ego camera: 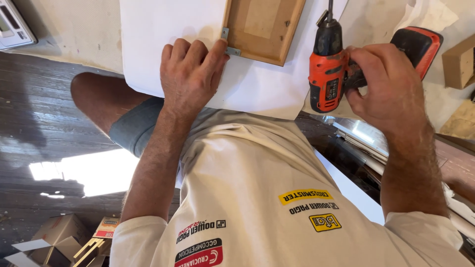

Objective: Attaching metal L-brackets to the corners of a wooden frame using a cordless power drill and screws.

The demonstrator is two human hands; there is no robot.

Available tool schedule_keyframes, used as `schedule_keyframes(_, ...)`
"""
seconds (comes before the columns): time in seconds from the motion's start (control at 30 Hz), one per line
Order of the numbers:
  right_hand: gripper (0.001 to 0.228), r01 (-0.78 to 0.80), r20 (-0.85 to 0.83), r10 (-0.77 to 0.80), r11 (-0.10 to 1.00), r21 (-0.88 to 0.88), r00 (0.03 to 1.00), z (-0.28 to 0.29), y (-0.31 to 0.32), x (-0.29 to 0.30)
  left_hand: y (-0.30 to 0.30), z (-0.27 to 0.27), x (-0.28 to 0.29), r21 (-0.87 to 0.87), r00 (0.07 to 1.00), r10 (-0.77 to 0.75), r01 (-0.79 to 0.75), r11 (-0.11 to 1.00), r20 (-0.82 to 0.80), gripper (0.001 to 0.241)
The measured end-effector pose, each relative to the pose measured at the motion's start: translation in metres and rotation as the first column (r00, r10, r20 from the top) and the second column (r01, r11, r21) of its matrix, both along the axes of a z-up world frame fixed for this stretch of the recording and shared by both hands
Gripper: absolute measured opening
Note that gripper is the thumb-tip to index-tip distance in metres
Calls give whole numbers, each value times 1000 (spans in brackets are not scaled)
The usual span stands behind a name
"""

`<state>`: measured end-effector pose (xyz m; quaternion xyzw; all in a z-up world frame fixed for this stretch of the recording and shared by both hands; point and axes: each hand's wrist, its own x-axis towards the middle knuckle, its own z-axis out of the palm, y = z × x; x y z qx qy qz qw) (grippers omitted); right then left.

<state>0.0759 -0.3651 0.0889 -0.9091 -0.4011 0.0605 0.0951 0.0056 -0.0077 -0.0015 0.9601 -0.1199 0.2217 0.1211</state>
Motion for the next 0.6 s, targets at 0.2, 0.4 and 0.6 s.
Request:
schedule_keyframes(0.2, 64, -11, -13, 11, 1000, 6, 1000, -1, 8, -1, 1, 0, -1, 4, 1000, 5, -5, 1000, -6, 21)
schedule_keyframes(0.4, 65, -23, -7, 23, 1000, -13, 1000, -4, 10, 1, 2, 0, -1, 2, 1000, 9, -9, 1000, -6, 20)
schedule_keyframes(0.6, 65, -37, -20, 37, 999, 4, 999, 2, 23, 7, 2, -1, -1, 5, 1000, 11, -12, 1000, 8, 19)
